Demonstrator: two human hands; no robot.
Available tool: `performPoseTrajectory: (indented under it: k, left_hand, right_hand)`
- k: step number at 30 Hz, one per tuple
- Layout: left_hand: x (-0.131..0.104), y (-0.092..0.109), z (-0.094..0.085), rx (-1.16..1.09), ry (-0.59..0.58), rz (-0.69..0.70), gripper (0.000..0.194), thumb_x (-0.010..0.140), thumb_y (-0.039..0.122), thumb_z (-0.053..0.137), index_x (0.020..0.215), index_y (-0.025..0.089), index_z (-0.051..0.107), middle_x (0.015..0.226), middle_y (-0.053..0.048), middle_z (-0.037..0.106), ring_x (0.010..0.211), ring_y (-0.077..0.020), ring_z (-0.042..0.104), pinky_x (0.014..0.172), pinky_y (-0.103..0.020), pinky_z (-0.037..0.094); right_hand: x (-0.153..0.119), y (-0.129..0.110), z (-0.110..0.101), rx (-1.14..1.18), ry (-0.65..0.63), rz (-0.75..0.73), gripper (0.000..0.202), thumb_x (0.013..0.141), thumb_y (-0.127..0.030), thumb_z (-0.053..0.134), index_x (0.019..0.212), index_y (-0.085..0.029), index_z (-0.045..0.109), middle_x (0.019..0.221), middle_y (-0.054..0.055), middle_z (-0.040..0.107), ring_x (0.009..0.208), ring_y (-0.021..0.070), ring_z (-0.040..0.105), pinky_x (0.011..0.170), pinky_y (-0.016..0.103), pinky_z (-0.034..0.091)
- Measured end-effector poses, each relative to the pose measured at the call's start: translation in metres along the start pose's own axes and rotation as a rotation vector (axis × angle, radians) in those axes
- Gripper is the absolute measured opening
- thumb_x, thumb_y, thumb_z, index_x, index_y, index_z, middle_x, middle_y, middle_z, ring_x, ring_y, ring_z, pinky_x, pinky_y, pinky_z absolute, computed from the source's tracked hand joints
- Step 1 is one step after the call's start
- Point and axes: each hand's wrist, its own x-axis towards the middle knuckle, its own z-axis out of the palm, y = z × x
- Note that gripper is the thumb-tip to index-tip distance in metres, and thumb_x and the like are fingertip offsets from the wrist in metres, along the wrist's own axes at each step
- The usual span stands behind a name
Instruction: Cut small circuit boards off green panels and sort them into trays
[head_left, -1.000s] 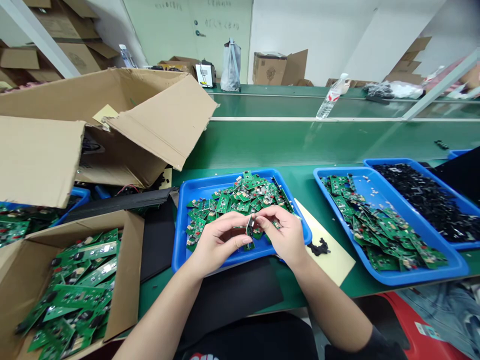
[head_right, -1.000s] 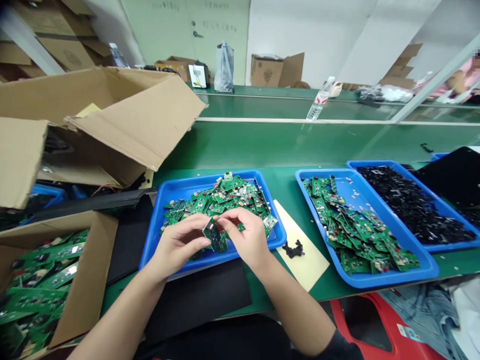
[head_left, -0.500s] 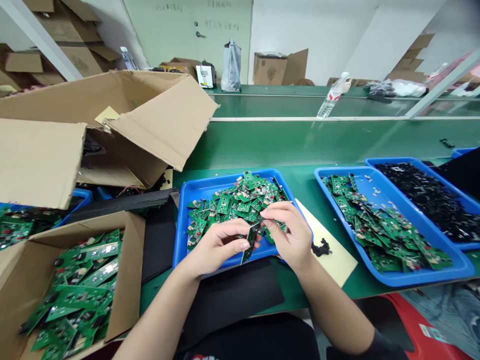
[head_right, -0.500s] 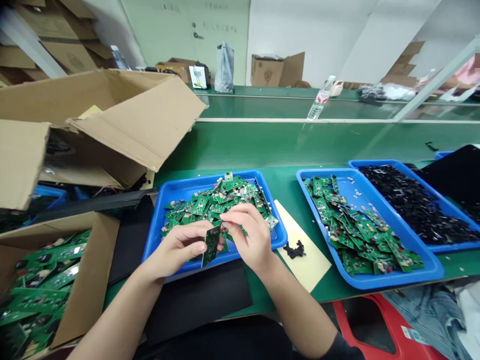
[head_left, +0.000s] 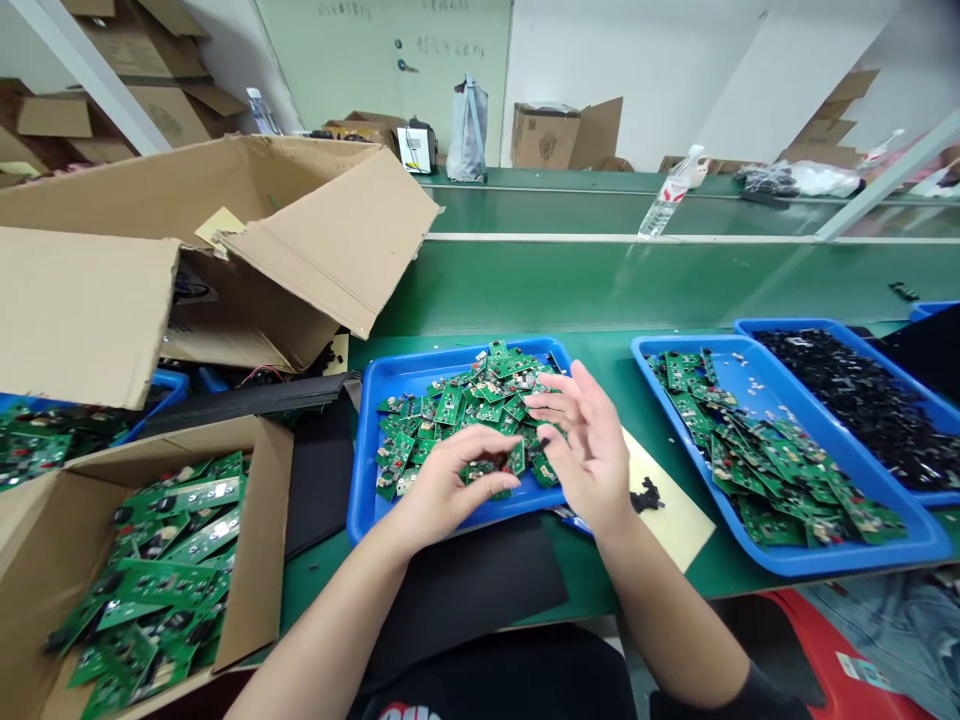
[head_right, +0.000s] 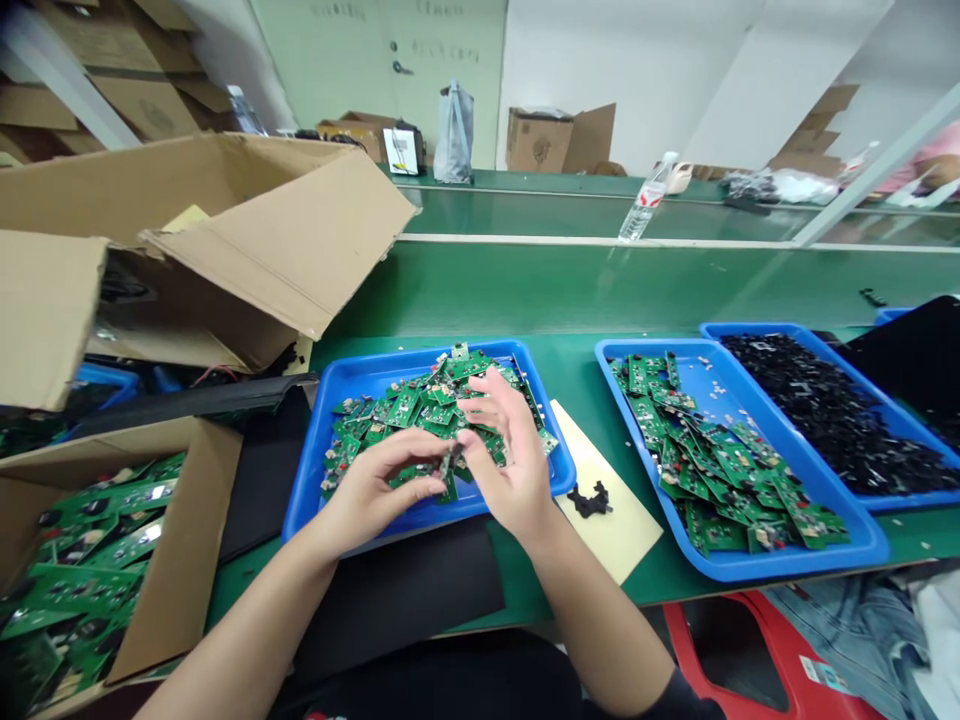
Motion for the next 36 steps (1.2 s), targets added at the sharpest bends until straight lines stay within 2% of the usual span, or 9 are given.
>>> performPoseTrajectory:
  k: [2,4,7,9,13,18,32,36]
  left_hand:
    - [-0.0001,-0.0029,-0.0012,0.150,0.176,0.146,0.029,0.074,0.021,0.064,0.103,0.020,0.060,0.092,-0.006,0.062,0.086,-0.0162,0.058,0.076,-0.031,0.048]
    - [-0.0001,-0.0053,-0.0042,0.296,0.307,0.279,0.035,0.072,0.015,0.065,0.106,0.022,0.059,0.094,-0.006,0.062,0.088,-0.0163,0.058,0.076,-0.031,0.048]
    - [-0.0001,-0.0075,-0.0078,0.443,0.366,0.408,0.040,0.072,0.009,0.064,0.109,0.024,0.057,0.097,-0.006,0.061,0.090,-0.0166,0.059,0.076,-0.030,0.049]
    - [-0.0001,-0.0083,-0.0086,0.498,0.377,0.450,0.041,0.072,0.008,0.063,0.109,0.025,0.057,0.099,-0.005,0.060,0.091,-0.0167,0.059,0.076,-0.031,0.050]
    - [-0.0001,-0.0097,-0.0085,0.552,0.388,0.483,0.039,0.073,0.007,0.062,0.107,0.026,0.057,0.100,-0.005,0.060,0.091,-0.0167,0.059,0.077,-0.032,0.051]
    - [-0.0004,-0.0108,-0.0090,0.547,0.387,0.486,0.039,0.073,0.007,0.063,0.108,0.025,0.057,0.100,-0.005,0.060,0.091,-0.0167,0.059,0.077,-0.032,0.051]
    - [-0.0013,-0.0054,-0.0043,0.382,0.332,0.313,0.034,0.073,0.019,0.065,0.106,0.024,0.061,0.090,-0.004,0.063,0.080,-0.0140,0.061,0.068,-0.025,0.052]
    - [-0.0012,-0.0044,-0.0041,0.232,0.285,0.246,0.033,0.070,0.020,0.067,0.103,0.023,0.064,0.088,-0.004,0.064,0.079,-0.0142,0.061,0.070,-0.026,0.052]
  right_hand:
    - [0.0023,0.0006,-0.0018,0.105,0.018,0.181,0.020,0.085,-0.031,0.049,0.100,-0.021,0.058,0.097,0.007,0.061,0.084,0.0159,0.061,0.069,0.031,0.053]
    - [0.0045,0.0012,-0.0034,0.229,-0.090,0.384,0.027,0.086,-0.040,0.046,0.080,-0.017,0.061,0.075,0.004,0.063,0.066,0.0132,0.061,0.055,0.025,0.052]
    - [0.0063,0.0004,-0.0041,0.410,-0.324,0.593,0.041,0.082,-0.052,0.047,0.069,-0.015,0.060,0.059,0.002,0.060,0.049,0.0108,0.057,0.045,0.023,0.047]
    - [0.0065,-0.0016,-0.0039,0.465,-0.414,0.660,0.039,0.078,-0.050,0.053,0.067,-0.014,0.060,0.058,0.002,0.061,0.047,0.0102,0.057,0.045,0.022,0.047]
    - [0.0059,-0.0051,-0.0036,0.529,-0.506,0.722,0.024,0.077,-0.036,0.061,0.067,-0.014,0.060,0.059,0.000,0.062,0.048,0.0088,0.057,0.048,0.021,0.047]
    - [0.0049,-0.0050,-0.0034,0.560,-0.506,0.743,0.019,0.075,-0.029,0.063,0.064,-0.015,0.057,0.057,-0.002,0.061,0.048,0.0088,0.057,0.051,0.022,0.048]
    - [0.0038,-0.0017,0.0004,0.649,-0.547,0.820,0.024,0.075,-0.030,0.062,0.059,-0.015,0.051,0.053,-0.004,0.055,0.043,0.0077,0.053,0.045,0.021,0.044]
    - [0.0041,-0.0011,-0.0003,0.578,-0.537,0.798,0.023,0.074,-0.031,0.062,0.060,-0.016,0.051,0.051,-0.004,0.055,0.043,0.0080,0.053,0.048,0.022,0.045]
